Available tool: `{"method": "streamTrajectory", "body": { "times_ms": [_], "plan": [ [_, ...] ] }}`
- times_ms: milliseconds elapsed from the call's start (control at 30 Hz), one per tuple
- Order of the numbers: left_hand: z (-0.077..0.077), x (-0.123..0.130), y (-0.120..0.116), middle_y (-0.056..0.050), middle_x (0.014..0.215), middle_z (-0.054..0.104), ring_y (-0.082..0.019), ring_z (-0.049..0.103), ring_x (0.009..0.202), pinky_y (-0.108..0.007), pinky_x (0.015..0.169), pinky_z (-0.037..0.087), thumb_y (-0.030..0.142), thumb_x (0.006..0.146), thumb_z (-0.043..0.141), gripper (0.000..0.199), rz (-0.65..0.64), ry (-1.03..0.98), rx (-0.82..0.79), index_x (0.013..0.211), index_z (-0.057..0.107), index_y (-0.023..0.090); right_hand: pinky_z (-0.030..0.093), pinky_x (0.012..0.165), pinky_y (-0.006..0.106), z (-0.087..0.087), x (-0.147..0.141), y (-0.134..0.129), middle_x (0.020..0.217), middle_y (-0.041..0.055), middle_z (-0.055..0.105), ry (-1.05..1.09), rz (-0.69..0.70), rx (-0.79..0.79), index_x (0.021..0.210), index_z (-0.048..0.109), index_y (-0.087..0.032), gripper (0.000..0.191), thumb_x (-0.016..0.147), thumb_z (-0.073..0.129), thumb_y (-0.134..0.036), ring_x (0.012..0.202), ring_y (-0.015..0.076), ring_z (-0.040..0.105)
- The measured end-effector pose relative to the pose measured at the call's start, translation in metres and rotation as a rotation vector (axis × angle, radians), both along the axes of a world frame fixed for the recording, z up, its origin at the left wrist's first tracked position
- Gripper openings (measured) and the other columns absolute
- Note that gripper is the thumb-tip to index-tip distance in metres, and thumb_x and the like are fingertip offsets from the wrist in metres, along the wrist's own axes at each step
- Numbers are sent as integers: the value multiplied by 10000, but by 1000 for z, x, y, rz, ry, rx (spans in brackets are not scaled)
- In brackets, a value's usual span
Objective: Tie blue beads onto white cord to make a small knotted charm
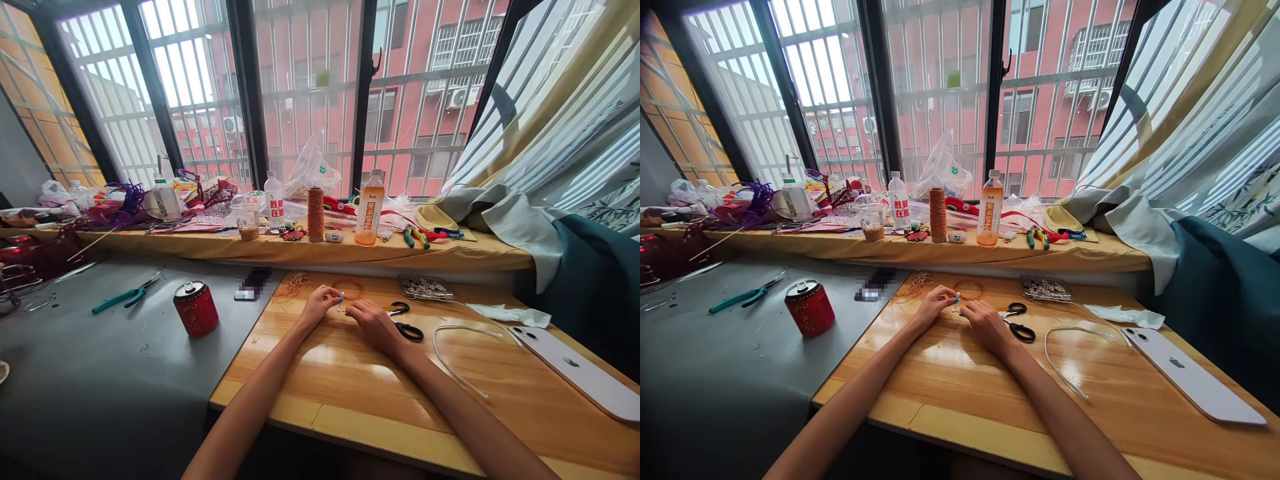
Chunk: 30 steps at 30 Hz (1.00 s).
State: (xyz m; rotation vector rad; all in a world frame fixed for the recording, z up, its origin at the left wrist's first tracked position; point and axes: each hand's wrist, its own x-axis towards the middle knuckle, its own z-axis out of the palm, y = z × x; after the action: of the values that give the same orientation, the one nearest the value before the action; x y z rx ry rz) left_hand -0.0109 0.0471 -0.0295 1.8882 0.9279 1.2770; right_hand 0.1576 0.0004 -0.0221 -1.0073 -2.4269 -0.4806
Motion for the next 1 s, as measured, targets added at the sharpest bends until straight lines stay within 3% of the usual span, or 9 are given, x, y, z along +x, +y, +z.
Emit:
{"method": "streamTrajectory", "body": {
  "times_ms": [300, 433, 533, 633, 733, 867, 1000],
  "plan": [
    [4, 0, -6, -26, 779, 584, -129, 526, 762, -227, 709, 386, 257, 682, 552, 125, 54, -43, -60, 730, 596, 151, 383, 684, 247, -4, 2, 1, 891, 68, 607, 60, -15, -102, 920, 529, -148, 251, 746, 382, -43, 808, 165, 543],
    [7, 0, -8, -24, 787, 584, -126, 522, 773, -221, 720, 374, 248, 664, 563, 111, 33, -35, -67, 704, 592, 149, 352, 576, 222, -3, 1, -1, 782, 38, 628, 67, -93, -174, 873, 531, -164, 222, 782, 343, -91, 681, 148, 569],
    [8, 0, -9, -6, 712, 567, -100, 502, 657, -200, 618, 370, 255, 649, 571, 135, 7, -41, -146, 721, 586, 143, 296, 514, 213, -2, 1, -2, 672, 17, 617, 45, -170, -219, 806, 526, -177, 205, 792, 332, -113, 585, 139, 555],
    [7, 1, -9, 46, 505, 456, -63, 391, 454, -180, 453, 292, 285, 658, 557, 200, -57, -43, -294, 797, 579, 142, 263, 507, 206, -2, 1, -1, 686, 18, 621, 23, -193, -242, 804, 516, -180, 190, 772, 350, -93, 593, 136, 552],
    [5, 2, -7, 70, 433, 370, -50, 309, 389, -177, 402, 225, 308, 671, 544, 249, -98, -43, -373, 850, 578, 139, 245, 508, 206, -3, 2, 0, 686, 22, 620, 1, -193, -243, 785, 512, -181, 171, 772, 362, -100, 600, 135, 545],
    [3, 3, -3, -4, 641, 558, -95, 467, 562, -198, 528, 352, 284, 681, 539, 218, -33, 11, -253, 831, 622, 150, 243, 505, 206, -4, 2, 1, 668, 19, 614, 4, -186, -240, 769, 516, -180, 179, 777, 355, -101, 587, 129, 538],
    [1, 5, 1, -31, 748, 593, -146, 518, 752, -230, 704, 383, 274, 697, 521, 173, -11, 163, -121, 730, 654, 169, 267, 509, 207, -5, 3, 2, 660, 7, 602, 22, -164, -209, 754, 520, -184, 188, 773, 358, -90, 579, 125, 528]
  ]
}}
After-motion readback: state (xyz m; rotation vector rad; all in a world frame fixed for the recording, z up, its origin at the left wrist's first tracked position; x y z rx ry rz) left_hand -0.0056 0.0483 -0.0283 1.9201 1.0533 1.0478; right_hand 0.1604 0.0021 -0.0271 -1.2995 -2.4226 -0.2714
